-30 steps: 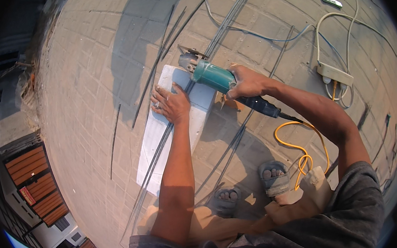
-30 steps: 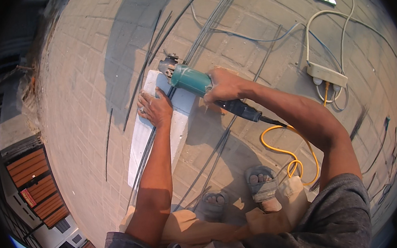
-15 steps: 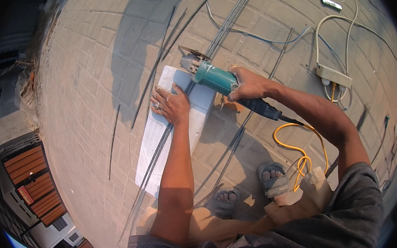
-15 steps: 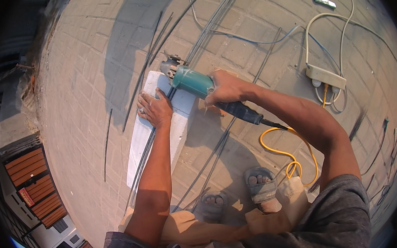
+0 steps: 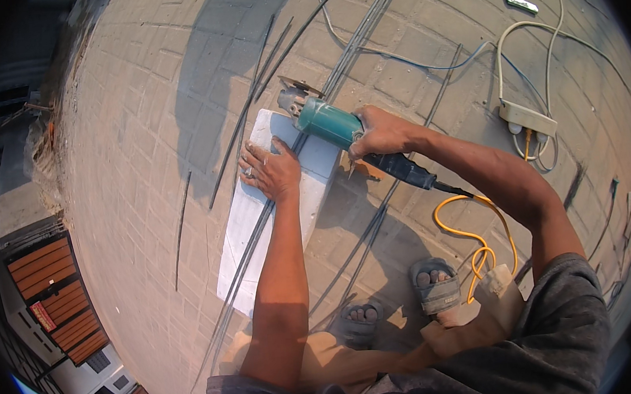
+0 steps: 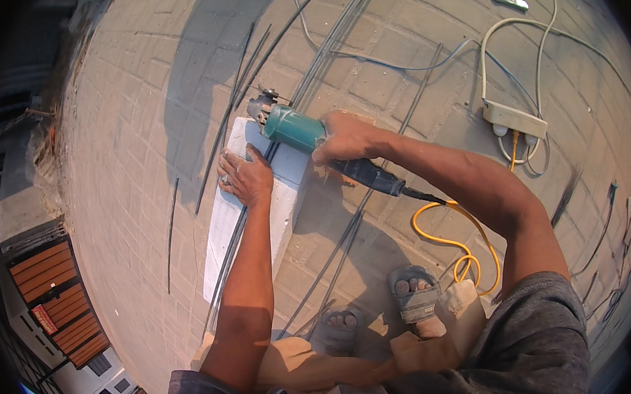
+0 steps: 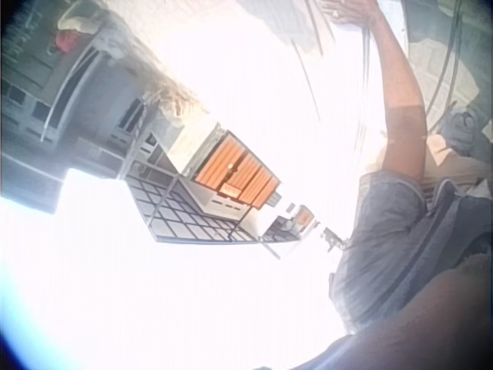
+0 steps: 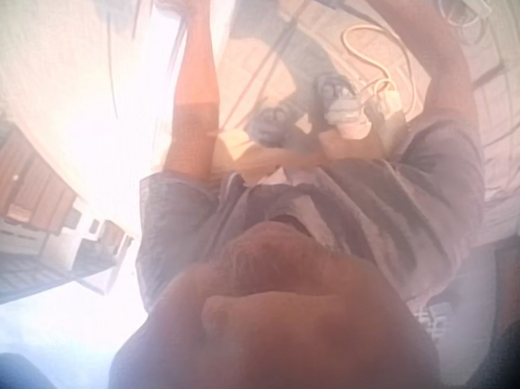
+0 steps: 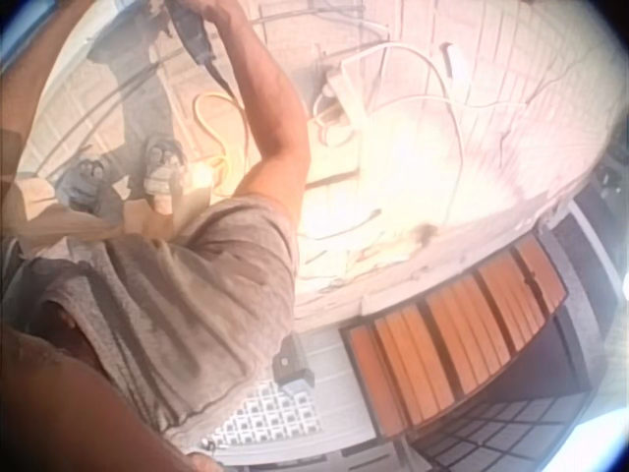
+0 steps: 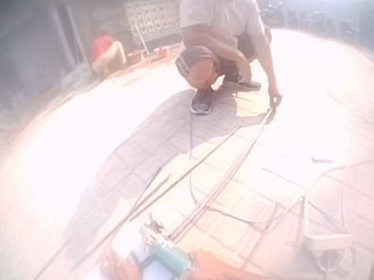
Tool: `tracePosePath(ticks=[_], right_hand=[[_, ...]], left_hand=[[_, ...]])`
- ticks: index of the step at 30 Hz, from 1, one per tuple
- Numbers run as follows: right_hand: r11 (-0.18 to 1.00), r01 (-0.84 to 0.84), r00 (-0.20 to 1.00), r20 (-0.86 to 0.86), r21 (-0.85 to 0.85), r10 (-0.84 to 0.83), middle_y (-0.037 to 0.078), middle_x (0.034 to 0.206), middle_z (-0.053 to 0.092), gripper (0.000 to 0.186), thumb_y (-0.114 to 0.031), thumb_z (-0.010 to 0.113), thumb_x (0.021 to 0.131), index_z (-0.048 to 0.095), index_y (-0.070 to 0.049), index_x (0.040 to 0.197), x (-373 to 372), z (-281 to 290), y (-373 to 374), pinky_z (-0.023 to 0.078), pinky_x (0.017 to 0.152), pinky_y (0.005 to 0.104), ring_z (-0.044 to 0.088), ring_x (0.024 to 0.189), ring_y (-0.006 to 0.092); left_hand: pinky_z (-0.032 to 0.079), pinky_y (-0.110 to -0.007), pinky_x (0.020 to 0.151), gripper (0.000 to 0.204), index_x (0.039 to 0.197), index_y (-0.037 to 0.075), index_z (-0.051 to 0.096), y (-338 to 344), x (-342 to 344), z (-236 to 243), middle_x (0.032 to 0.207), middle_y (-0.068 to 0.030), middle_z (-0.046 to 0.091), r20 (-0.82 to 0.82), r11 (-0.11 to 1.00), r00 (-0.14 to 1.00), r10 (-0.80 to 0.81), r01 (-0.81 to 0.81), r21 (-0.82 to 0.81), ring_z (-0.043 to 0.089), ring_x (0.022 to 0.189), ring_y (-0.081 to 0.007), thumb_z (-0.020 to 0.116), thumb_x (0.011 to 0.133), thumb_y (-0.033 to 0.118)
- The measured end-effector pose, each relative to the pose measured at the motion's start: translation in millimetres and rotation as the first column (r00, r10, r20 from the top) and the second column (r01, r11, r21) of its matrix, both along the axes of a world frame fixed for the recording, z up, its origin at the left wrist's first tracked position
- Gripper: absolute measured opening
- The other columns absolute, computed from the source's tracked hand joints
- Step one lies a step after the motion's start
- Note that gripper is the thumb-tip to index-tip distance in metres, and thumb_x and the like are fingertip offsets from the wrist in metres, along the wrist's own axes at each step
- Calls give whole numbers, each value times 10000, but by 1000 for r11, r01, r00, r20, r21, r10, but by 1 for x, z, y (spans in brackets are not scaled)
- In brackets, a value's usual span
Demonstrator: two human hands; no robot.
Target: The person measures metal rods with a tape measure and marks them with a marker. They then use an angle grinder to cut the rods to the measured lengths. The cut pieces are placed on the floor.
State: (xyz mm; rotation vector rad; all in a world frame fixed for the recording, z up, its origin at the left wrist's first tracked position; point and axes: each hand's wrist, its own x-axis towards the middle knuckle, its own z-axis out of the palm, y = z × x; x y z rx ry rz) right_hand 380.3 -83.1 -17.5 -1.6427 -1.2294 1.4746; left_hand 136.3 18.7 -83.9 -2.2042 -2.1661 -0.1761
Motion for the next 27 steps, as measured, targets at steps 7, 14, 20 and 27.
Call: tracePosePath(ticks=[7,14,20,27], right_hand=[[1000,12,1000,13,13,-13,207,885,704,535,-270,785,624,682,104,993,-1,5,-4,536,749,375,691,792,289],[1000,6,1000,19,9,-6,191,852,708,504,-272,783,636,693,98,967,0,6,-4,538,727,373,699,781,272],[1000,19,1000,-21,-23,-20,193,864,707,511,-262,783,647,687,104,991,-2,6,1,539,709,367,698,761,270],[1000,2,1000,6,10,-2,200,876,700,542,-256,777,644,671,121,1020,-1,3,-3,539,720,372,692,770,283]], left_hand=[[147,-558,1208,723,1519,-25,391,0,1,-1,1575,-204,379,6,1000,1000,4,-4,2,284,1490,-372,447,1021,496],[155,-551,1210,721,1521,-19,391,-1,3,3,1567,-192,391,14,1000,1000,7,-7,1,295,1486,-370,450,1021,497],[156,-550,1211,721,1521,-23,389,-3,4,6,1561,-190,398,20,1000,1000,-2,2,-6,293,1487,-372,446,1023,495],[158,-550,1209,730,1524,-28,386,-1,1,3,1570,-196,389,2,1000,1000,-3,3,2,296,1485,-379,439,1024,502]])
